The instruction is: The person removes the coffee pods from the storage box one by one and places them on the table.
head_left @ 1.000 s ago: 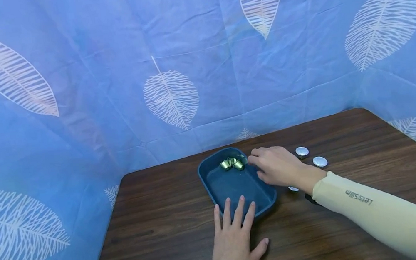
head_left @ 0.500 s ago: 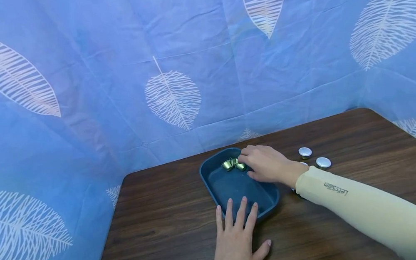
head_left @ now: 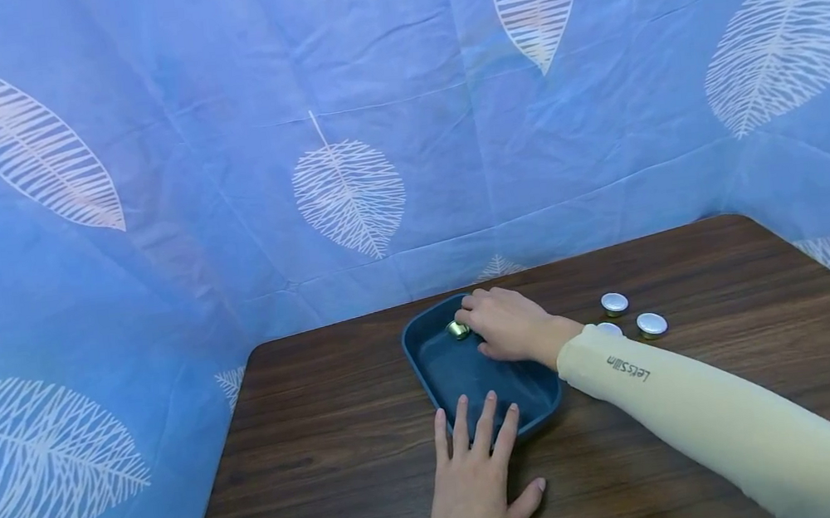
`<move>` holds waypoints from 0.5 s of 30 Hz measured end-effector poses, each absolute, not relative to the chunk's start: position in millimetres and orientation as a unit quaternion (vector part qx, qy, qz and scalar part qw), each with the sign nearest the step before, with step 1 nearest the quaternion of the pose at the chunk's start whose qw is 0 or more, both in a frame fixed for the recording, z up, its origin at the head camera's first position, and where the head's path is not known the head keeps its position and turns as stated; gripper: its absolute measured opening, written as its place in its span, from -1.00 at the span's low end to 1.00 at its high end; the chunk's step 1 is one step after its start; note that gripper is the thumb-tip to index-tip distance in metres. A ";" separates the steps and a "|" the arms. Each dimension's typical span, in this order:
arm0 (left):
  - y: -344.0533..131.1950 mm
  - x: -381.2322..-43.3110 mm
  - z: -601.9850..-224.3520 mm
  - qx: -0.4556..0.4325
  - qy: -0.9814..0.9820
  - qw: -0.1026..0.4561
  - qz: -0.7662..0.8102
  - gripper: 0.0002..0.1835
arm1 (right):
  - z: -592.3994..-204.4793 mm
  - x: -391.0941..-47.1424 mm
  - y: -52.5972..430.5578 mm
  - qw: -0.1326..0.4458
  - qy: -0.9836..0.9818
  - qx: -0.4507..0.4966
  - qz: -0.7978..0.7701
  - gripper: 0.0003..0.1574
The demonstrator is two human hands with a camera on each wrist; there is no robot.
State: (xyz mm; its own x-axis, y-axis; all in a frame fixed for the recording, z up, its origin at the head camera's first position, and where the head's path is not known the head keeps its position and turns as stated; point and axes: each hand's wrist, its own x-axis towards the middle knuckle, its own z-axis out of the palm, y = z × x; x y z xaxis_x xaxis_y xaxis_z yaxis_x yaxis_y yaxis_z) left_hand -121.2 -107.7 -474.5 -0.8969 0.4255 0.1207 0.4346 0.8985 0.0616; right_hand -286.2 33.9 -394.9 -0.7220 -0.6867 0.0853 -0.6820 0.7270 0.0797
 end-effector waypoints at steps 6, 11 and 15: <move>-107.6 -120.4 -475.5 -0.221 -0.973 0.053 -0.042 -0.13 | -399.4 -290.7 30.3 0.044 -0.935 0.352 -0.018 -0.32; -107.1 -119.9 -476.0 -0.221 -0.973 0.046 -0.044 -0.13 | -405.1 -296.2 30.2 0.023 -0.940 0.341 -0.012 -0.30; -107.8 -120.5 -476.6 -0.218 -0.974 0.047 -0.038 -0.13 | -408.5 -299.9 29.7 0.016 -0.942 0.335 -0.005 -0.28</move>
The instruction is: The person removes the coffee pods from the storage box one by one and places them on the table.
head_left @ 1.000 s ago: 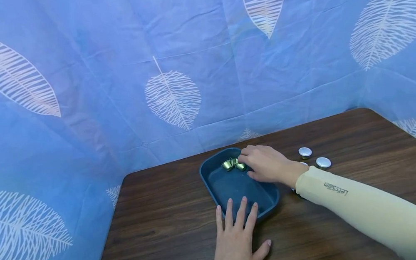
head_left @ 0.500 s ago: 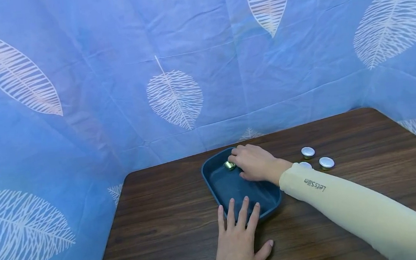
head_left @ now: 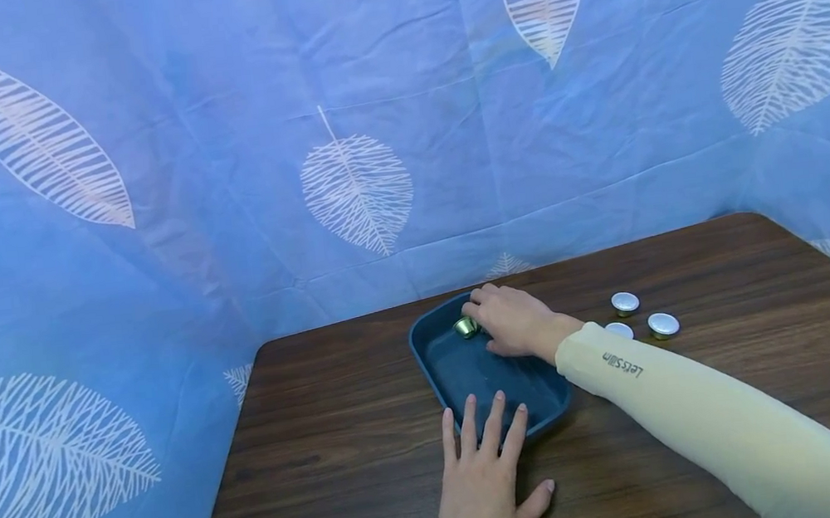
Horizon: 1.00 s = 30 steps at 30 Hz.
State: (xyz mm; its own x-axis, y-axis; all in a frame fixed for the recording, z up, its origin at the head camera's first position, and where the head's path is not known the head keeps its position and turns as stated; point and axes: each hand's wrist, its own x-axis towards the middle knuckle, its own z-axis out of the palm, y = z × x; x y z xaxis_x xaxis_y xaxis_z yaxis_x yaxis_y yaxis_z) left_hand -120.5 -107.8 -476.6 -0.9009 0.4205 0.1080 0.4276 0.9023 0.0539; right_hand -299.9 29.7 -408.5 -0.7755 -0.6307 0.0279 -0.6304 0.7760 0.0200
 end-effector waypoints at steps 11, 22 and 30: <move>-108.1 -117.7 -476.9 -0.214 -0.975 0.049 -0.041 -0.13 | -400.2 -301.5 22.3 0.004 -0.941 0.336 -0.039 -0.20; -104.4 -116.2 -477.9 -0.216 -0.974 0.051 -0.042 -0.14 | -402.8 -305.4 20.9 -0.016 -0.945 0.323 -0.047 -0.19; -104.5 -114.6 -477.7 -0.216 -0.974 0.052 -0.041 -0.14 | -405.0 -307.1 22.1 -0.009 -0.937 0.333 -0.100 -0.31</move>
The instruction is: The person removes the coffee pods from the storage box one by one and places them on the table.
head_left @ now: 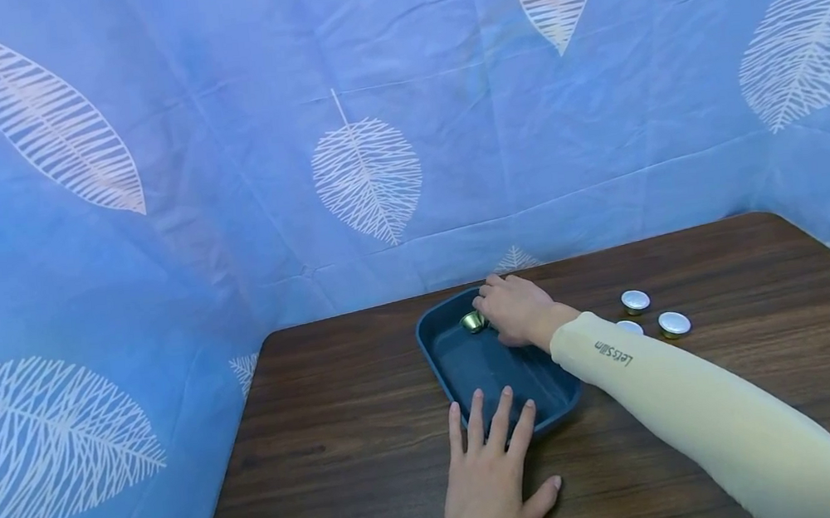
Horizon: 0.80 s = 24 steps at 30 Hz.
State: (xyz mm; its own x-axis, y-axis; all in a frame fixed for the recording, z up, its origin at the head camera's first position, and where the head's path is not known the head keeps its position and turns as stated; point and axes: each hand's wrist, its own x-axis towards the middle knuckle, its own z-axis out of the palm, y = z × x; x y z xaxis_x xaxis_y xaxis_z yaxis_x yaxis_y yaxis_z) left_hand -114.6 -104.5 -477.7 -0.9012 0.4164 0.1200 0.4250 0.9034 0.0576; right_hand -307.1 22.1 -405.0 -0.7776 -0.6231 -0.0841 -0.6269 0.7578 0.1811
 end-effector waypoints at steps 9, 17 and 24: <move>-108.0 -117.4 -477.3 -0.225 -0.971 0.069 -0.037 -0.14 | -406.3 -307.3 23.7 0.023 0.929 -0.339 0.148 -0.33; -109.7 -119.1 -476.0 -0.227 -0.970 0.074 -0.040 -0.14 | -409.0 -307.2 23.6 0.040 0.930 -0.346 0.114 -0.35; -111.0 -120.0 -474.8 -0.229 -0.970 0.075 -0.039 -0.14 | -409.6 -306.4 24.8 0.041 0.930 -0.350 0.101 -0.61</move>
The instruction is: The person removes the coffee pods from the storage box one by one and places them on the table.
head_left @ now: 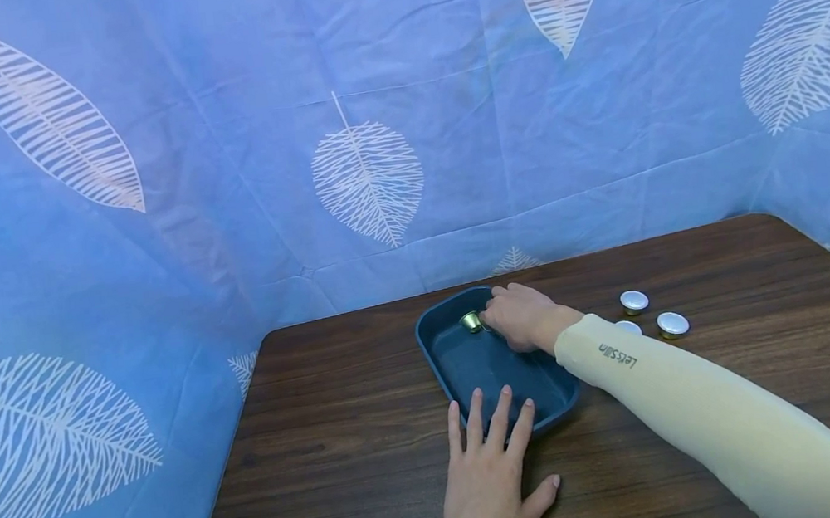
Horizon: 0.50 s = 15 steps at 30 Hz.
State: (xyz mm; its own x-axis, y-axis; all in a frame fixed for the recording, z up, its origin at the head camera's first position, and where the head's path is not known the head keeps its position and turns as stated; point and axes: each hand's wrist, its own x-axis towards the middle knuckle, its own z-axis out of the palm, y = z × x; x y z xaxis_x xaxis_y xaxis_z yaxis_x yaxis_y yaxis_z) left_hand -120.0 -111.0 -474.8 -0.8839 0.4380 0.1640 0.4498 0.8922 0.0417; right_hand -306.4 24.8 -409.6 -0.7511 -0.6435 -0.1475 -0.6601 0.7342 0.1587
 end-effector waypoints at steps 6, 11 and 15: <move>-111.5 -120.5 -474.7 -0.231 -0.969 0.074 -0.040 -0.15 | -410.1 -305.0 27.2 0.048 0.928 -0.356 0.103 -0.81; -111.4 -120.6 -475.2 -0.230 -0.970 0.069 -0.042 -0.14 | -412.8 -305.0 29.4 0.043 0.926 -0.362 0.097 -0.81; -111.1 -120.7 -475.3 -0.227 -0.971 0.068 -0.043 -0.14 | -414.4 -305.5 30.3 0.034 0.925 -0.366 0.101 -0.85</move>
State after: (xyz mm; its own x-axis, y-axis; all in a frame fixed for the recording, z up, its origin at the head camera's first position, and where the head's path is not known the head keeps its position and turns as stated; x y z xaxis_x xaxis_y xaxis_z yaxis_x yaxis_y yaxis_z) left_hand -120.7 -111.1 -475.3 -0.8876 0.4352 0.1510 0.4468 0.8931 0.0523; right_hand -305.5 30.3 -414.4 -0.7304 -0.6692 -0.1366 -0.6829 0.7122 0.1626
